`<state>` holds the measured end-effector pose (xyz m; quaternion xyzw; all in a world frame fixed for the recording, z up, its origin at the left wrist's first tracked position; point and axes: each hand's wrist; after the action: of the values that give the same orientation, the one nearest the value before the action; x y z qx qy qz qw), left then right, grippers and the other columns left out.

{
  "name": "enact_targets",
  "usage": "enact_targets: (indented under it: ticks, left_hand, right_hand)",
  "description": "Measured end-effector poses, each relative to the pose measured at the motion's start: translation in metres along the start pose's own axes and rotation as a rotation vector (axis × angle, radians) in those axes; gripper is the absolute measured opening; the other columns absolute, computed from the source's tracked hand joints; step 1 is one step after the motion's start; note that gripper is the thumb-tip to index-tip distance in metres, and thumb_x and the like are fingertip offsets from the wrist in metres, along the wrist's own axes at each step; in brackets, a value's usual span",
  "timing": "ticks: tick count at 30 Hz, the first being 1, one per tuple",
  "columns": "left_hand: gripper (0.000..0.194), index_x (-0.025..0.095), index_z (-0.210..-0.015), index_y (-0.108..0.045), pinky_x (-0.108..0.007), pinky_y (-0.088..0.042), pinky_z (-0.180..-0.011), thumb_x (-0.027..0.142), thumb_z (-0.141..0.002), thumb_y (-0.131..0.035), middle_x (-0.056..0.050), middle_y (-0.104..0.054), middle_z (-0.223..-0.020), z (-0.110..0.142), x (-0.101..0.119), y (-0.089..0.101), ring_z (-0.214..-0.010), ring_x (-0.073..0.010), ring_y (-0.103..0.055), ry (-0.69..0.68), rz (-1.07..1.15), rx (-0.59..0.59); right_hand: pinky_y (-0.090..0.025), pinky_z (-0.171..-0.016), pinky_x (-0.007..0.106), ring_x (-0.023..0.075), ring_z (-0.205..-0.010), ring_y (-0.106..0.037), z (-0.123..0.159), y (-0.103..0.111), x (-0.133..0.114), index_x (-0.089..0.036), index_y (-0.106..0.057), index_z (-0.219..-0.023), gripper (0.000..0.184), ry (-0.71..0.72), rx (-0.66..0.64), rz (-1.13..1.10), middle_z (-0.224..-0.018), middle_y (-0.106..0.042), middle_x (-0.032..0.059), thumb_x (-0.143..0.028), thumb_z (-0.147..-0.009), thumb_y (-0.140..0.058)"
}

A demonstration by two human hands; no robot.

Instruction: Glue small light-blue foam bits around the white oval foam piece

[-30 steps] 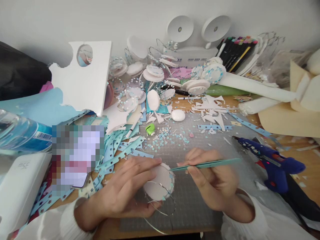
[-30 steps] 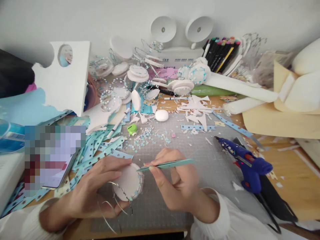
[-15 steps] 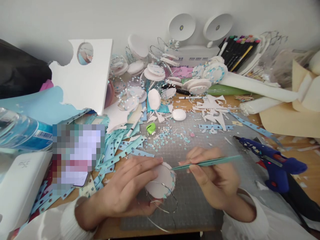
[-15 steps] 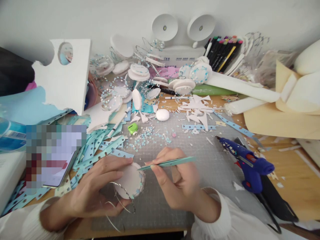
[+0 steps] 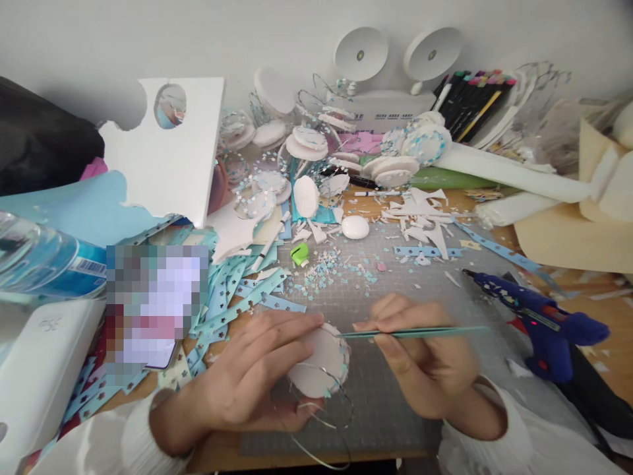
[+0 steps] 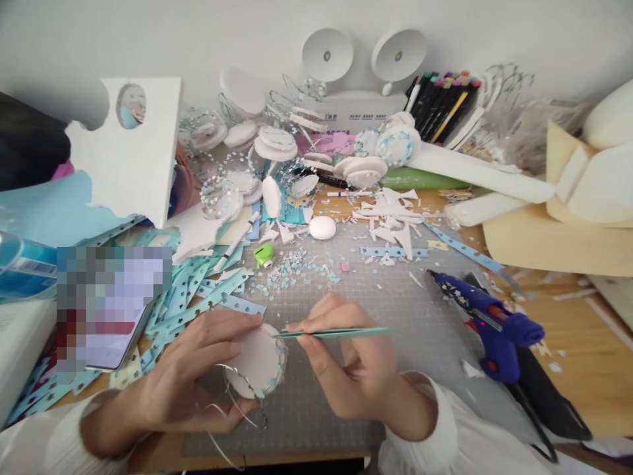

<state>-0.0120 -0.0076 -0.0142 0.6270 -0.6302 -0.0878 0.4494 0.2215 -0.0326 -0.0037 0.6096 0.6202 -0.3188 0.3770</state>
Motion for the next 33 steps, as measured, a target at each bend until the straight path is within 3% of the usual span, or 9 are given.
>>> enact_targets:
  ticks: [15, 21, 24, 29, 33]
  left_hand:
    - [0.073, 0.015, -0.132, -0.040, -0.047, -0.055, -0.085, 0.034, -0.071, -0.075, -0.024, -0.063, -0.122, -0.0033, 0.0018, 0.0006, -0.113, -0.0321, -0.062, 0.005, 0.059, 0.023]
    - [0.074, 0.010, -0.130, -0.041, -0.045, -0.056, -0.084, 0.032, -0.069, -0.076, -0.026, -0.064, -0.117, -0.0080, 0.0028, 0.0013, -0.111, -0.0326, -0.063, -0.043, 0.061, 0.048]
    - [0.073, 0.010, -0.130, -0.042, -0.045, -0.056, -0.083, 0.032, -0.069, -0.075, -0.027, -0.065, -0.116, -0.0088, 0.0029, 0.0017, -0.110, -0.0322, -0.063, -0.052, 0.057, 0.047]
    - [0.072, 0.014, -0.131, -0.041, -0.046, -0.056, -0.085, 0.031, -0.069, -0.075, -0.025, -0.065, -0.119, -0.0058, 0.0023, 0.0008, -0.111, -0.0321, -0.063, -0.048, 0.042, 0.037]
    - [0.071, 0.015, -0.130, -0.042, -0.047, -0.056, -0.085, 0.034, -0.070, -0.075, -0.024, -0.064, -0.121, -0.0021, 0.0008, 0.0000, -0.112, -0.0320, -0.063, -0.045, 0.009, 0.053]
  right_hand:
    - [-0.050, -0.059, 0.038, 0.0185, -0.068, -0.062, -0.0030, -0.0004, -0.0005, -0.026, -0.061, -0.109, 0.033, 0.057, -0.015, -0.030, -0.087, -0.072, 0.0052, -0.006, -0.083, -0.054]
    - [-0.051, -0.062, 0.038, 0.0189, -0.070, -0.062, -0.0019, 0.0012, -0.0004, -0.027, -0.060, -0.110, 0.033, 0.043, -0.040, -0.042, -0.088, -0.071, 0.0049, -0.006, -0.084, -0.054]
    - [-0.052, -0.065, 0.037, 0.0188, -0.073, -0.062, -0.0033, 0.0010, -0.0006, -0.027, -0.060, -0.107, 0.028, -0.030, -0.037, -0.069, -0.084, -0.068, 0.0030, -0.009, -0.087, -0.053]
    - [-0.053, -0.066, 0.033, 0.0170, -0.076, -0.061, -0.0067, 0.0011, 0.0029, -0.025, -0.060, -0.095, 0.007, -0.213, 0.121, -0.148, -0.080, -0.060, 0.0017, -0.021, -0.090, -0.057]
    - [-0.054, -0.066, 0.034, 0.0176, -0.077, -0.061, -0.0076, 0.0024, 0.0025, -0.025, -0.062, -0.093, 0.007, -0.202, 0.130, -0.078, -0.080, -0.058, 0.0025, -0.020, -0.089, -0.059]
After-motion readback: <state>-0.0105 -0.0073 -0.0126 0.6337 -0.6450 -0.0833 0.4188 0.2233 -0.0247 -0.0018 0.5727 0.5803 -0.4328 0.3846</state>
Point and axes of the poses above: each hand's wrist, its own z-axis away from the middle knuckle, its own y-axis out of the back of the hand, x = y × z
